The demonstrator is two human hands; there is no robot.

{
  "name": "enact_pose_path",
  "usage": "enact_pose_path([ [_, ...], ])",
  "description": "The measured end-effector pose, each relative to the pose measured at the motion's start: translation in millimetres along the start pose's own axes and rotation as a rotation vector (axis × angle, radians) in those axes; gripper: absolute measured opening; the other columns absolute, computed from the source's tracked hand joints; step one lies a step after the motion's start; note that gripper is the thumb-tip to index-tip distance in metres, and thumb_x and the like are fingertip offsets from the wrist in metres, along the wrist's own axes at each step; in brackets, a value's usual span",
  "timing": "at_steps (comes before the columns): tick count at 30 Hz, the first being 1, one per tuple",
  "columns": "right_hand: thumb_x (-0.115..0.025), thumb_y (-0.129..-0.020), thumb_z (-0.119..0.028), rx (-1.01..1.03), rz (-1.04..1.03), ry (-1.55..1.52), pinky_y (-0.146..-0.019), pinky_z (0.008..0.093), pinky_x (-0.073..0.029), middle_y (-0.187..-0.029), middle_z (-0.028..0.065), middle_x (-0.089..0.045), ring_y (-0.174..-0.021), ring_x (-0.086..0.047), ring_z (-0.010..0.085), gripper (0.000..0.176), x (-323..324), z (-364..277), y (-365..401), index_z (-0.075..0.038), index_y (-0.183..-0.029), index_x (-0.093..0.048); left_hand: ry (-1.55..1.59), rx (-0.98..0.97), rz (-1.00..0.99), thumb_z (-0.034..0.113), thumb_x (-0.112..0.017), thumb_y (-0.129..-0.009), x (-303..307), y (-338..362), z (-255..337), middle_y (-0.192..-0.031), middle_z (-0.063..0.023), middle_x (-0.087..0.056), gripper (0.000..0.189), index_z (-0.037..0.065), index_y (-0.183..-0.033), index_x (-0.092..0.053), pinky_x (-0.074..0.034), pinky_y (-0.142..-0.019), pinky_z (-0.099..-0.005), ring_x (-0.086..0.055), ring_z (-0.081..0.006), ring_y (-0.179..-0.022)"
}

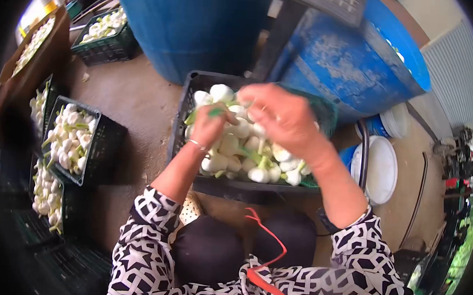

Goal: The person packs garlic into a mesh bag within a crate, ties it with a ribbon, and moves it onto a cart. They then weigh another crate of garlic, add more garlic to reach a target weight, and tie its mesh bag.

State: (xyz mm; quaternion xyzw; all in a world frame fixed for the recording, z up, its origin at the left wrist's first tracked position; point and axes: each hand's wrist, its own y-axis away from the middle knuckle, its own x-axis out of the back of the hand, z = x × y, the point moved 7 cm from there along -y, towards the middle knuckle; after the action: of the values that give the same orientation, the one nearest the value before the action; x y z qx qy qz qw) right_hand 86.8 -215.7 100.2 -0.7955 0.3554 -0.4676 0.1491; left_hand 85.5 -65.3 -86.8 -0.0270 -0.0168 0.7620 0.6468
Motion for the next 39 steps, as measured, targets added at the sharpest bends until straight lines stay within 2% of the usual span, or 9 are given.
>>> enact_pose_path([
  [4,-0.067,-0.084,-0.009,-0.485,0.416,0.063,-0.081,0.0307,-0.05,-0.125,0.0117,-0.058,-0.105,-0.059,0.0207,0.052,121,66,90,-0.004,-0.133,-0.048,0.49,0.278,0.308,-0.004,-0.038,-0.071,19,19,-3,-0.084,-0.0208,-0.066,0.015,0.0,-0.07,-0.052,-0.051,-0.09,-0.0365,-0.064,-0.0323,-0.097],
  [9,-0.069,-0.074,-0.059,-1.063,0.044,0.144,-0.081,0.0342,-0.049,-0.118,0.0216,-0.056,-0.094,-0.061,0.0236,0.098,77,130,210,0.009,-0.137,-0.037,0.341,0.148,0.37,-0.002,-0.039,-0.072,5,19,12,-0.077,-0.0193,-0.066,0.015,0.002,-0.07,-0.053,-0.046,-0.086,-0.0337,-0.066,-0.0296,-0.088],
  [12,-0.064,-0.081,-0.05,-1.091,-0.193,0.609,-0.074,0.0439,-0.052,-0.091,0.0221,-0.067,-0.089,-0.066,0.0359,0.069,54,126,190,0.004,-0.123,-0.053,0.322,0.114,0.398,-0.003,-0.039,-0.071,3,24,18,-0.075,-0.0184,-0.065,0.015,0.002,-0.07,-0.053,-0.046,-0.086,-0.034,-0.066,-0.0292,-0.085],
  [16,-0.055,-0.089,-0.026,-0.925,0.037,0.824,-0.066,0.0461,-0.053,-0.078,0.0208,-0.066,-0.077,-0.066,0.0398,0.022,76,146,195,-0.005,-0.088,-0.063,0.304,0.188,0.432,-0.002,-0.04,-0.073,7,24,13,-0.08,-0.0143,-0.065,0.015,0.0,-0.071,-0.054,-0.046,-0.088,-0.0321,-0.066,-0.0268,-0.091],
  [22,-0.052,-0.094,-0.014,-0.491,0.576,0.572,-0.081,0.0373,-0.051,-0.094,0.0121,-0.069,-0.091,-0.066,0.031,0.016,106,129,207,-0.002,-0.097,-0.061,0.268,0.095,0.407,0.0,-0.04,-0.074,3,22,21,-0.081,-0.013,-0.063,0.017,0.0,-0.071,-0.056,-0.043,-0.094,-0.0345,-0.064,-0.0286,-0.097],
  [24,-0.044,-0.098,-0.01,-0.495,0.609,0.111,-0.092,0.0314,-0.045,-0.107,0.0097,-0.066,-0.101,-0.061,0.0196,0.021,84,135,186,0.002,-0.102,-0.061,0.042,-0.118,0.273,0.001,-0.04,-0.075,-9,19,44,-0.082,-0.0124,-0.063,0.018,0.0,-0.071,-0.057,-0.043,-0.093,-0.0342,-0.064,-0.0281,-0.094],
  [26,-0.042,-0.1,-0.019,-0.58,0.695,-0.283,-0.081,0.0323,-0.048,-0.083,0.0099,-0.064,-0.082,-0.061,0.0185,0.023,57,177,186,0.001,-0.103,-0.054,0.014,-0.202,0.325,-0.004,-0.04,-0.072,-10,19,55,-0.073,-0.0135,-0.06,0.014,0.0,-0.066,-0.052,-0.047,-0.08,-0.0331,-0.062,-0.0264,-0.079],
  [29,-0.046,-0.099,-0.022,-0.782,1.045,-0.889,-0.047,0.0305,-0.037,-0.054,-0.0021,-0.033,-0.045,-0.033,0.0103,0.019,47,194,180,-0.004,-0.093,-0.051,0.237,-0.102,0.333,0.003,-0.042,-0.073,6,23,41,-0.069,-0.014,-0.057,0.012,0.0,-0.066,-0.051,-0.044,-0.069,-0.0329,-0.055,-0.0232,-0.066],
  [39,-0.045,-0.096,-0.02,-0.629,1.096,-0.942,-0.046,0.0288,-0.027,-0.055,-0.0029,-0.028,-0.045,-0.027,0.0095,0.019,124,157,124,-0.002,-0.094,-0.05,0.468,-0.161,0.369,0.007,-0.039,-0.08,19,-5,95,-0.065,-0.0058,-0.039,0.008,0.006,-0.073,-0.042,-0.034,-0.07,-0.035,-0.035,-0.0199,-0.065],
])
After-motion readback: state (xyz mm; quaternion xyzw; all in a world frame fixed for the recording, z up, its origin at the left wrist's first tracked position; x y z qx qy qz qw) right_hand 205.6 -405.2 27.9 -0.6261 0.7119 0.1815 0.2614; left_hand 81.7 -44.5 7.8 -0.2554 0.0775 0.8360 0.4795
